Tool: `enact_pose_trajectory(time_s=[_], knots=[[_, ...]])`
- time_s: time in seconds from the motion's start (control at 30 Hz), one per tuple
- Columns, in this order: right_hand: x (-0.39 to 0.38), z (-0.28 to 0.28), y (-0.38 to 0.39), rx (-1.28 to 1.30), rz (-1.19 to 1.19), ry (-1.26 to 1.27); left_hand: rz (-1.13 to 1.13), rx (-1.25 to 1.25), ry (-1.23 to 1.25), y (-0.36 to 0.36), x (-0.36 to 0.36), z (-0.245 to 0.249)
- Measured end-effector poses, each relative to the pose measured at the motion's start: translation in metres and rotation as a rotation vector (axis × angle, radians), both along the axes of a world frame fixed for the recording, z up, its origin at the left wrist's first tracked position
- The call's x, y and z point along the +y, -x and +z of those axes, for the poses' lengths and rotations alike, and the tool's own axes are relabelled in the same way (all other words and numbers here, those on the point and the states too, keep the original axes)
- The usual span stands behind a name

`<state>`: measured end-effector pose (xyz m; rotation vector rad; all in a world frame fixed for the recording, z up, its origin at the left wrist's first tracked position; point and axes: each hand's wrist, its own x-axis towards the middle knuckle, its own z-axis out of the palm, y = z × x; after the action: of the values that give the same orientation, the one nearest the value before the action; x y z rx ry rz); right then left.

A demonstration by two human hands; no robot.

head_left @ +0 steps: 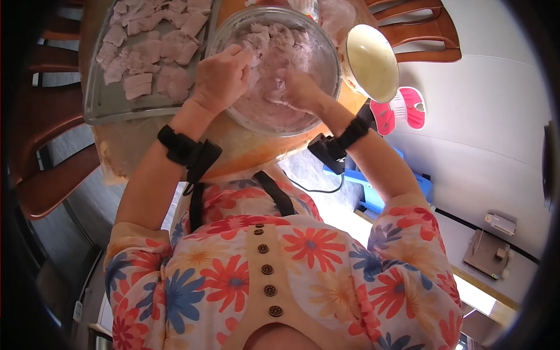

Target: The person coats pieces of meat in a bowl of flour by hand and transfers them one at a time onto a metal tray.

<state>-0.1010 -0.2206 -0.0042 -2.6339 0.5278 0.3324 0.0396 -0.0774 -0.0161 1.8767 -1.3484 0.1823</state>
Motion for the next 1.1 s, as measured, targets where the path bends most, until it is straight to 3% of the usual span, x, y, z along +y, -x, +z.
enact_pose_trajectory(time_s=[0.07,0.2,0.27,0.3,0.5,0.6,0.67,0.77,0.9,0.97,1.03,1.1], knots=[[-0.003,0.020,-0.002,-0.142,-0.043,-0.116,-0.001,0.008,-0.012,0.000,0.001,0.000],[-0.009,0.035,-0.003,-0.177,0.011,-0.126,-0.048,0.078,-0.047,-0.002,0.001,0.007],[-0.010,0.035,-0.005,-0.401,0.041,-0.294,-0.153,0.186,-0.081,-0.003,0.006,0.019],[-0.008,0.037,-0.004,-0.398,0.038,-0.300,-0.258,0.298,-0.118,-0.002,0.009,0.027],[-0.011,0.038,-0.002,-0.328,-0.014,-0.357,-0.219,0.330,-0.294,0.000,-0.002,0.028],[-0.022,0.027,0.010,-0.297,-0.065,-0.327,-0.215,0.406,-0.261,-0.002,-0.002,0.025],[-0.028,0.022,0.016,-0.028,0.125,-0.041,-0.216,0.386,-0.258,-0.005,-0.002,0.026],[-0.024,0.036,0.009,0.174,0.031,0.027,-0.176,0.454,-0.240,-0.012,0.005,0.034],[-0.017,0.023,-0.006,-0.050,0.031,0.090,-0.102,0.705,-0.196,-0.037,0.024,0.048],[-0.008,0.022,-0.021,-0.313,0.022,0.040,-0.053,0.770,-0.225,-0.057,0.041,0.062],[-0.002,0.011,-0.036,-0.268,0.092,0.034,-0.003,0.836,-0.250,-0.074,0.061,0.066],[0.009,0.010,-0.047,-0.225,0.162,0.030,0.076,0.910,-0.027,-0.090,0.084,0.063]])
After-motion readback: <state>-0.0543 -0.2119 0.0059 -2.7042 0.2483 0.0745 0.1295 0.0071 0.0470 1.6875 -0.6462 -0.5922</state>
